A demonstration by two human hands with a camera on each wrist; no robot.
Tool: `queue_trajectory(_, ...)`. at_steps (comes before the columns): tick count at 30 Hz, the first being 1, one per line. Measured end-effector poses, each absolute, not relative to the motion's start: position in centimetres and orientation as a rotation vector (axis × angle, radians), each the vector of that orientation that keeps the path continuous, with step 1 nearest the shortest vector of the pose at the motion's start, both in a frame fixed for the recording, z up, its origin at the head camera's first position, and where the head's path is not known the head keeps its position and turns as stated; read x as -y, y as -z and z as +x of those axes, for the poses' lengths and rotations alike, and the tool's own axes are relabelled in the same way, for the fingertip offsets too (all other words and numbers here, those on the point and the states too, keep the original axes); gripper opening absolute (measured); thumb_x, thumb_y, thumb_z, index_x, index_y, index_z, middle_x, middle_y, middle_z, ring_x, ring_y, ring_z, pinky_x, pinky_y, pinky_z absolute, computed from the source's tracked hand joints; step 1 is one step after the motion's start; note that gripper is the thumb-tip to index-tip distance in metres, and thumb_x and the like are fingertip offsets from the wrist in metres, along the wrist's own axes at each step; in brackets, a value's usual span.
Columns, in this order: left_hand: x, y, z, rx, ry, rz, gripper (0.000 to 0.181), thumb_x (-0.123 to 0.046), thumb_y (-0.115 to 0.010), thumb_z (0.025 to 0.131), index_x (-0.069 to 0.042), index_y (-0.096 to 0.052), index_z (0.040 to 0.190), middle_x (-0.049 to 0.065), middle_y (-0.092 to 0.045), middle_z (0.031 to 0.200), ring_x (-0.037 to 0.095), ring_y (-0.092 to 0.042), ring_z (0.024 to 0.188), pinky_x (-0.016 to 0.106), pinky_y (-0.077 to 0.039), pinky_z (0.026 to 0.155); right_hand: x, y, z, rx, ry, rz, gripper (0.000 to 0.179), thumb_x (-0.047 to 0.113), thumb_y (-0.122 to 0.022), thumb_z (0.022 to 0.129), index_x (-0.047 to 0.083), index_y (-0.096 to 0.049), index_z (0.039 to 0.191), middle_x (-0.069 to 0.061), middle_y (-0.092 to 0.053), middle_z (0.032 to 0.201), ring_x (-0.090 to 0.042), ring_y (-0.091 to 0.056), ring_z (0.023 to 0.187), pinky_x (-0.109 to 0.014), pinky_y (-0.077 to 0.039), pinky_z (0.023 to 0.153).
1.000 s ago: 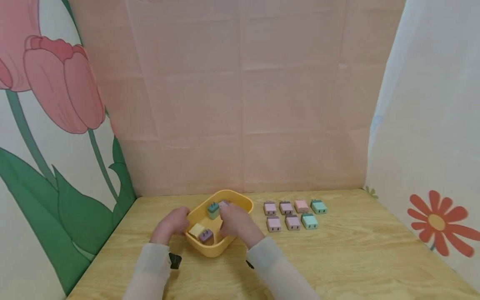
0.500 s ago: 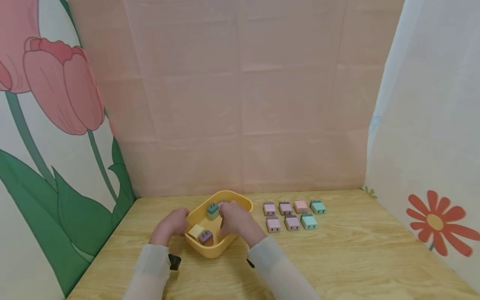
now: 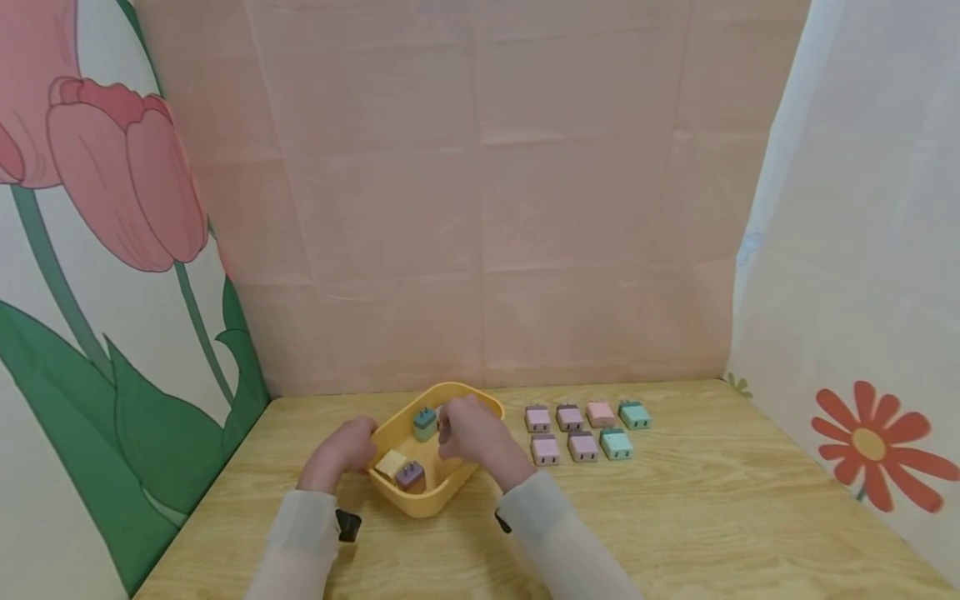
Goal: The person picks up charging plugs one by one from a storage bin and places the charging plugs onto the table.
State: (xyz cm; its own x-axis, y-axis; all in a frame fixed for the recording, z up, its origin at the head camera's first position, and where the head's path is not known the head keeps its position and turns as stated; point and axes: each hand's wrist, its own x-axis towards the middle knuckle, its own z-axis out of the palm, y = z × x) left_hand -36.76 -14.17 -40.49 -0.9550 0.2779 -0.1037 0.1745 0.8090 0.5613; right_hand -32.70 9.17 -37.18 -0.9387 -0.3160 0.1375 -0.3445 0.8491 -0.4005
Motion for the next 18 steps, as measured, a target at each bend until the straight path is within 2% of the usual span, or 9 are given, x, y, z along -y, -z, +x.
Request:
queue_trajectory(4,14.24,40.58,-36.76,-2.813,-0.849,0.356,0.035,0.007,-0.058,0.09,0.008,-0.069,0.123,0.014,-0.074,0.104,0.021,-0.068,0.087,0.034,-0.062,0.073,-9.3,37.18,-32.93,2.926,-0.66,0.541,0.015,0.001,-0.083,0.081,0.012,-0.075,0.088,0.005,-0.068,0.08,-0.008,-0.056,0.069,-0.023,-0.047,0.064)
queue_trajectory(7,14.28,40.63,-36.84,-2.812,-0.852,0.362,0.034,0.007,-0.058,0.09,0.009,-0.069,0.122,0.014,-0.074,0.103,0.021,-0.068,0.087,0.034,-0.062,0.073,-9.33,37.13,-33.01,2.912,-0.653,0.529,0.017,0.003,-0.084,0.081,0.009,-0.079,0.096,0.003,-0.071,0.083,-0.008,-0.056,0.071,-0.024,-0.048,0.067)
queue_trajectory(14,14.2,40.76,-36.92,-2.812,-0.87,0.365,0.032,0.007,-0.059,0.089,0.008,-0.069,0.12,0.014,-0.074,0.102,0.021,-0.068,0.086,0.033,-0.062,0.071,-9.71,36.89,-33.15,2.813,-0.651,0.582,0.011,0.004,-0.081,0.084,0.014,-0.075,0.087,0.005,-0.067,0.078,-0.007,-0.053,0.068,-0.022,-0.045,0.063)
queue_trajectory(18,14.2,40.73,-36.89,-2.811,-0.864,0.362,0.034,0.007,-0.059,0.09,0.008,-0.069,0.122,0.014,-0.074,0.103,0.022,-0.068,0.087,0.034,-0.062,0.073,-9.99,36.5,-33.03,2.806,-0.713,0.576,0.012,0.004,-0.08,0.087,0.011,-0.079,0.097,0.003,-0.068,0.079,-0.008,-0.054,0.068,-0.022,-0.045,0.061)
